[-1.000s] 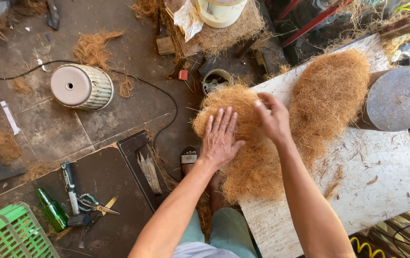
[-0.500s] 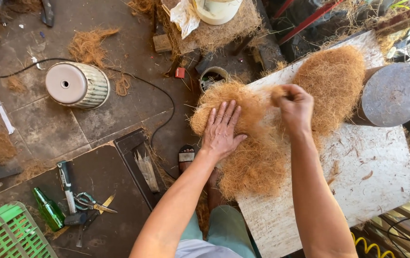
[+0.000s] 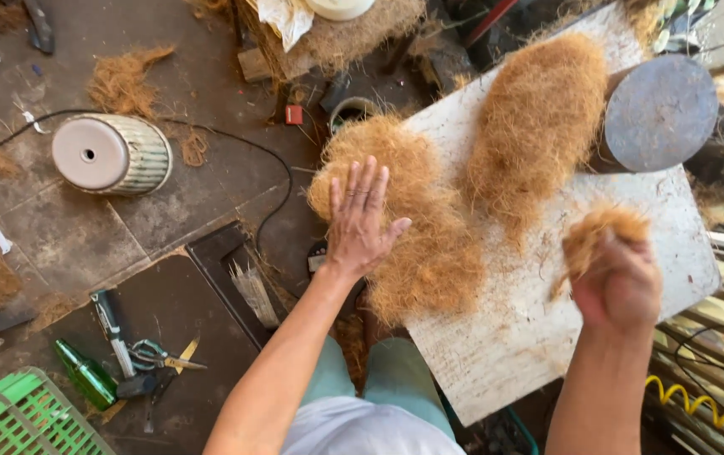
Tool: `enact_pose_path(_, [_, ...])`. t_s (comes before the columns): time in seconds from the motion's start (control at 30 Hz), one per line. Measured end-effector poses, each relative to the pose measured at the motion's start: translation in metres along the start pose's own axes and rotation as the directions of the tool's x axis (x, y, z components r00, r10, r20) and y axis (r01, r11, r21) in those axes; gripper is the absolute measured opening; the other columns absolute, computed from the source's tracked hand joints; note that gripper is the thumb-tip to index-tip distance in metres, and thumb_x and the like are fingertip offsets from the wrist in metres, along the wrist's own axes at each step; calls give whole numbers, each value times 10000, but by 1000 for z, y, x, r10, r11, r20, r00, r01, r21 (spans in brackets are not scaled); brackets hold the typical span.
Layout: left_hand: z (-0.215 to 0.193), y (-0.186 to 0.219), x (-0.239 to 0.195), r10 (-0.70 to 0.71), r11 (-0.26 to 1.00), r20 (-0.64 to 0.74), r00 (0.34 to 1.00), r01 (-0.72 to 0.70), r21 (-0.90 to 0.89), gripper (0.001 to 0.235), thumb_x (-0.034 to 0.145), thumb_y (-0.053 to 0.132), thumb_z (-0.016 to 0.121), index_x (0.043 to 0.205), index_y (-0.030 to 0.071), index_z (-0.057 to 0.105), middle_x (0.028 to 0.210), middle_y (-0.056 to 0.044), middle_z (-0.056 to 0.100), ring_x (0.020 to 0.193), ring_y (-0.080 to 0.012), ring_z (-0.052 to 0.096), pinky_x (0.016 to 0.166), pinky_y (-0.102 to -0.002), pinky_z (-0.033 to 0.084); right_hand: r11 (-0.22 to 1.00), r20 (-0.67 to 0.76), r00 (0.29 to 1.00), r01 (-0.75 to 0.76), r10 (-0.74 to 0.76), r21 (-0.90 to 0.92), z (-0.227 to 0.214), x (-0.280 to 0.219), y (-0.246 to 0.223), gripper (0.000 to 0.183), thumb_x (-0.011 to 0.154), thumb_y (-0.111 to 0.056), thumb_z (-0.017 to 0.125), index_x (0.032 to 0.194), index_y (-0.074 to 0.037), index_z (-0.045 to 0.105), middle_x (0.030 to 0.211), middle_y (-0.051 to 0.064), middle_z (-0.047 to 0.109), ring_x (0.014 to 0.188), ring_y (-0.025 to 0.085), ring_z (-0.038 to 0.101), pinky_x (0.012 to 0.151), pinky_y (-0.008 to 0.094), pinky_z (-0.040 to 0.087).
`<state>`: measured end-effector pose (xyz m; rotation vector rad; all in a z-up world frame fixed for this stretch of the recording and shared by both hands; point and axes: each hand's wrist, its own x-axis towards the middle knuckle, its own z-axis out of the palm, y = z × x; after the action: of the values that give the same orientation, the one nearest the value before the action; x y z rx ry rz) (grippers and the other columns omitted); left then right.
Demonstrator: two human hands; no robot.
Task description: The person handles a compressed block of coco peat, places it on a table, and repeatedly fluffs and spreads the fibrous material by hand. They also retrieve additional coco peat from a yellow bag and continue to loosen and arrange the material on the table.
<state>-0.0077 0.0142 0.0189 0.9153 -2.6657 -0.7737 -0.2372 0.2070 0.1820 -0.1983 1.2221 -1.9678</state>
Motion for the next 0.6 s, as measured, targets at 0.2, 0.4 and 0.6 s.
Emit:
enact_pose_path(0.2, [-49,81,-70,-289,625,246,925,377,-683,617,936,503,553,1390,89,495,1255,-159,602,1168,-334,610,989,-465,486,967,-337,918,-244,208,-67,-52,-95,84,239,857,52,613,1076,-35,657,952,138,708,860,254,723,781,386,588])
enact_pose_path(0.4, [12,94,-122,-402,-60,618,675,654,-754,431,822,210,801,1177,36,628,927,-89,637,723,-183,697,554,-256,586,815,-344,834,-523,431,-249,10,-97,135,351,849,3,676,1198,-7,642,977,123,690,844,221,665,721,348,559])
enact_pose_path(0.6, [11,48,-120,-680,281,306,666,623,-730,208,818,149,779,1008,74,742,821,-108,730,693,-130,679,586,-275,536,665,-258,839,-539,480,-517,57,-57,138,502,856,-113,701,1328,-8,564,1055,184,657,946,274,656,772,412,591])
